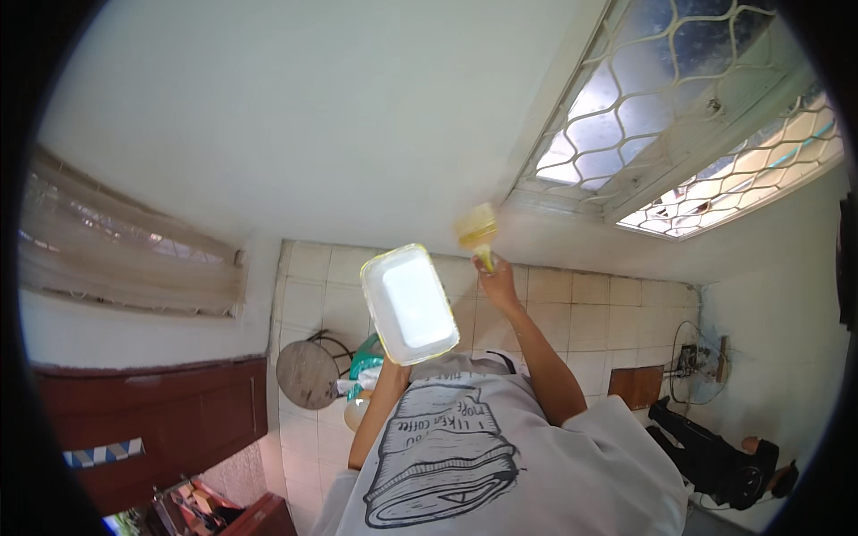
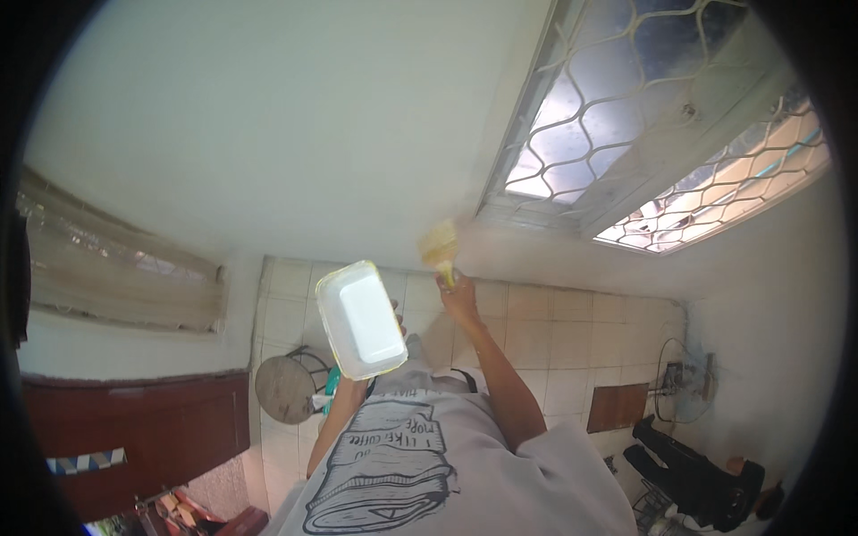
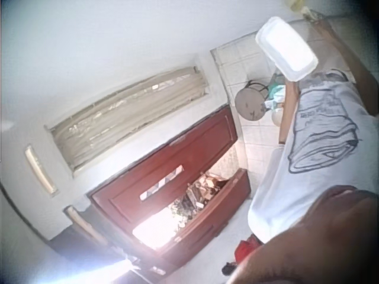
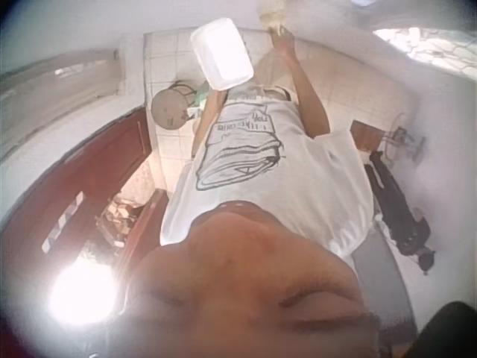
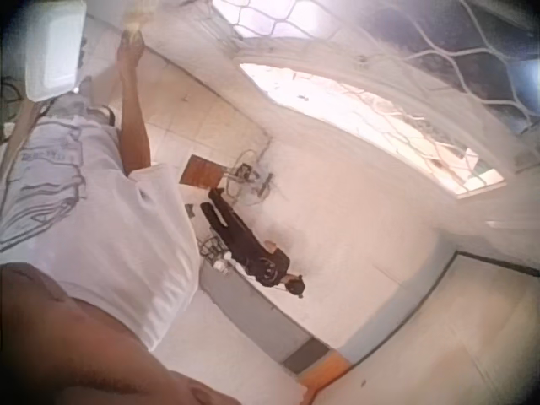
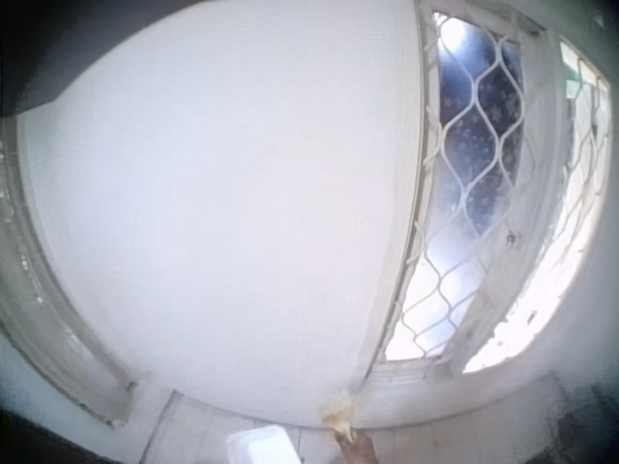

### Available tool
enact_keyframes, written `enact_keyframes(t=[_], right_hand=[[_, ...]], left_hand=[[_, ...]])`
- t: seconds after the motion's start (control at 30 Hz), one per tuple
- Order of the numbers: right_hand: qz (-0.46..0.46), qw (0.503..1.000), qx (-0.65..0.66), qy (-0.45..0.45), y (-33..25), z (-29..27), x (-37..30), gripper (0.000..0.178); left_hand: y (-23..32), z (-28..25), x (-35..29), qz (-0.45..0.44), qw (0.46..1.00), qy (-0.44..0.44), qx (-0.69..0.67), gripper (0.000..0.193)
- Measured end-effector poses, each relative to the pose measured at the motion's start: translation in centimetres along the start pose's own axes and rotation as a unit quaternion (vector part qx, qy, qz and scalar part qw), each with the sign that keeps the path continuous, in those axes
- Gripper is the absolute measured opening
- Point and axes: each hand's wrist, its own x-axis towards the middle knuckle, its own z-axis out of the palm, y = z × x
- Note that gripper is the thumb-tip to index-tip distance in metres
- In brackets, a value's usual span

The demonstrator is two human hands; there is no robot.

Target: The person paints a wall and window frame using a brush and a container of white paint, and moves a circular wooden table to continue work.

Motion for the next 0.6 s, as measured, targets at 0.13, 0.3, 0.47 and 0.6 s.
enact_keyframes(t=[0.13,0.3,0.47,0.6], right_hand=[[0.068,0.987,0.147,0.0,-10.5,-8.4,-6.2,0.035],[0.059,0.976,0.204,-0.055,-14.1,-17.9,-12.9,0.038],[-0.01,0.979,0.2,-0.028,-13.3,-25.0,-20.1,0.054],[-0.013,0.974,0.223,0.03,-9.3,-27.2,-25.0,0.072]], left_hand=[[-2.7,-0.8,1.1,-0.008,0.999,0.044,0.008,0.051],[-6.3,-6.0,1.1,-0.008,0.992,0.121,0.014,0.05],[-12.4,-3.7,1.0,-0.06,0.997,-0.002,0.046,0.052],[-17.2,-7.4,-2.3,0.02,0.988,0.095,0.123,0.05]])
